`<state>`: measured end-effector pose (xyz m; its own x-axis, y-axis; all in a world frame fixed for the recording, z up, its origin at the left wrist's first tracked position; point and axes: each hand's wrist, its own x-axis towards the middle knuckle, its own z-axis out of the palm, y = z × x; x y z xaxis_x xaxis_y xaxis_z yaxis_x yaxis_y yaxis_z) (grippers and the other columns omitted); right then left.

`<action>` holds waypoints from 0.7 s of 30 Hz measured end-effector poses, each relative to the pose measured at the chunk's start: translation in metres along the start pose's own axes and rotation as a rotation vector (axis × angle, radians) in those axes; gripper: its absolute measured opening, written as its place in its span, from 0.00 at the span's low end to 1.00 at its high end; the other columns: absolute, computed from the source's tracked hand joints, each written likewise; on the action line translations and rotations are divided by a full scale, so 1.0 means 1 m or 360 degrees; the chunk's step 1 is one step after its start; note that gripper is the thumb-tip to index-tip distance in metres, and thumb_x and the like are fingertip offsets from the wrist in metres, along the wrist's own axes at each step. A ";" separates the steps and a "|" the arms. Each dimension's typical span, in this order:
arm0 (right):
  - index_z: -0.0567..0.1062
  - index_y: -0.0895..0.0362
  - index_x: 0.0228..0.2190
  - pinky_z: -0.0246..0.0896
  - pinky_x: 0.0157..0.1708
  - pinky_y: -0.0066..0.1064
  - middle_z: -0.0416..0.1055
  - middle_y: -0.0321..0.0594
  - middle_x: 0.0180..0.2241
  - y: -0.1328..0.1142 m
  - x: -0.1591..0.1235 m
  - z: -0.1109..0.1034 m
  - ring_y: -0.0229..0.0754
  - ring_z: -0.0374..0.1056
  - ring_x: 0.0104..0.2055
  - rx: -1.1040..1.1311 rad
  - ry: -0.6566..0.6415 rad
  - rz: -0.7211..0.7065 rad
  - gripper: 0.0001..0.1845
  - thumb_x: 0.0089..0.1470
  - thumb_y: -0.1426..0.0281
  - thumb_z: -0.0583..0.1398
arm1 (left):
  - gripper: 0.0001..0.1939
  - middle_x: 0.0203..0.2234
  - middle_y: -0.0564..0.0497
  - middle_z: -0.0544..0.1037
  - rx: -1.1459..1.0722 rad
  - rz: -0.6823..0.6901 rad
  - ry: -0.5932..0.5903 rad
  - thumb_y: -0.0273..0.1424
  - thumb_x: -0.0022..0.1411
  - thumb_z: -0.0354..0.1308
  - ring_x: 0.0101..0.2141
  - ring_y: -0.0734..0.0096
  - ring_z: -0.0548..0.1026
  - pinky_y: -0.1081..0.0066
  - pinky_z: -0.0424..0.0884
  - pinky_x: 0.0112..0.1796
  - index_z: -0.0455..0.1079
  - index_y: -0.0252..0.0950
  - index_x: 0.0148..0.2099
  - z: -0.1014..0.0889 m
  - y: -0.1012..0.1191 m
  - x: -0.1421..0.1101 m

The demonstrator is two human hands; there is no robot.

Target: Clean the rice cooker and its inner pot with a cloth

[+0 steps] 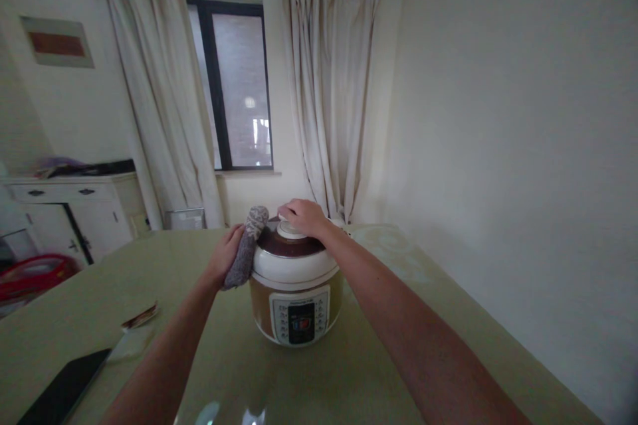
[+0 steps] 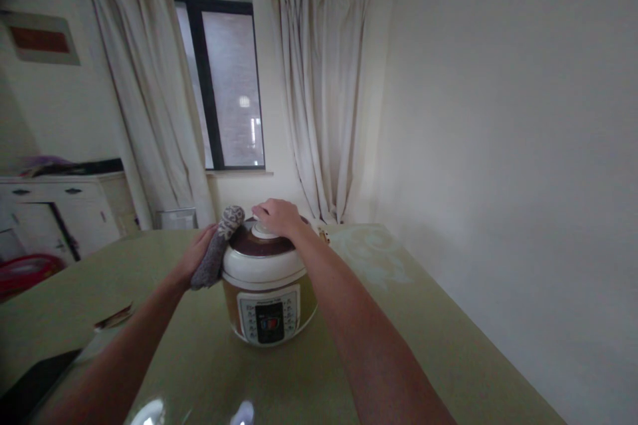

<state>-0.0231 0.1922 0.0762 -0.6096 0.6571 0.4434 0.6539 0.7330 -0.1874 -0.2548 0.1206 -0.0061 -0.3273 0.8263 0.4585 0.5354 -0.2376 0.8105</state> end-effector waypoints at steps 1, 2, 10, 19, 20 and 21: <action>0.85 0.47 0.46 0.61 0.45 0.32 0.82 0.38 0.51 0.000 -0.001 -0.001 0.45 0.75 0.52 0.0021 -0.0011 -0.0020 0.26 0.74 0.53 0.49 | 0.27 0.46 0.43 0.84 0.0015 -0.0009 0.0019 0.53 0.62 0.48 0.51 0.50 0.80 0.54 0.71 0.59 0.76 0.39 0.45 -0.002 0.001 -0.006; 0.85 0.46 0.47 0.61 0.45 0.32 0.82 0.37 0.51 0.000 -0.001 -0.002 0.45 0.75 0.52 0.0050 -0.0019 -0.0044 0.25 0.74 0.53 0.50 | 0.26 0.44 0.44 0.84 0.0033 -0.0016 0.0045 0.54 0.62 0.48 0.50 0.51 0.79 0.54 0.71 0.57 0.75 0.40 0.44 -0.004 0.004 -0.013; 0.86 0.49 0.45 0.61 0.45 0.29 0.82 0.38 0.42 -0.001 -0.009 -0.002 0.42 0.74 0.46 0.0400 -0.0003 -0.0523 0.17 0.71 0.56 0.60 | 0.20 0.34 0.51 0.79 0.0101 -0.0114 0.0318 0.53 0.64 0.49 0.40 0.55 0.76 0.60 0.70 0.44 0.69 0.42 0.39 -0.020 0.033 -0.089; 0.86 0.52 0.45 0.60 0.46 0.30 0.79 0.41 0.40 -0.020 -0.019 -0.008 0.43 0.72 0.47 0.0157 -0.0022 -0.0385 0.20 0.72 0.55 0.58 | 0.17 0.35 0.52 0.78 0.0053 -0.0077 0.0584 0.49 0.69 0.48 0.40 0.56 0.75 0.60 0.70 0.43 0.69 0.43 0.42 -0.001 0.037 -0.116; 0.86 0.52 0.45 0.60 0.48 0.31 0.78 0.42 0.41 -0.022 -0.021 -0.009 0.44 0.72 0.47 0.0175 -0.0017 -0.0314 0.20 0.72 0.54 0.58 | 0.17 0.36 0.51 0.78 0.0028 -0.0060 0.0561 0.49 0.69 0.49 0.41 0.56 0.75 0.60 0.71 0.44 0.69 0.43 0.43 -0.003 0.033 -0.115; 0.85 0.53 0.46 0.61 0.51 0.32 0.78 0.43 0.43 -0.025 -0.024 -0.011 0.44 0.72 0.49 0.0218 0.0006 -0.0249 0.21 0.71 0.53 0.59 | 0.18 0.36 0.51 0.78 -0.0004 -0.0046 0.0529 0.50 0.69 0.49 0.41 0.56 0.76 0.60 0.72 0.45 0.69 0.43 0.43 -0.005 0.028 -0.114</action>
<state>-0.0196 0.1560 0.0799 -0.6971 0.5331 0.4794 0.4843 0.8432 -0.2335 -0.2065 0.0174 -0.0340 -0.5786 0.6210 0.5288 0.5206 -0.2179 0.8255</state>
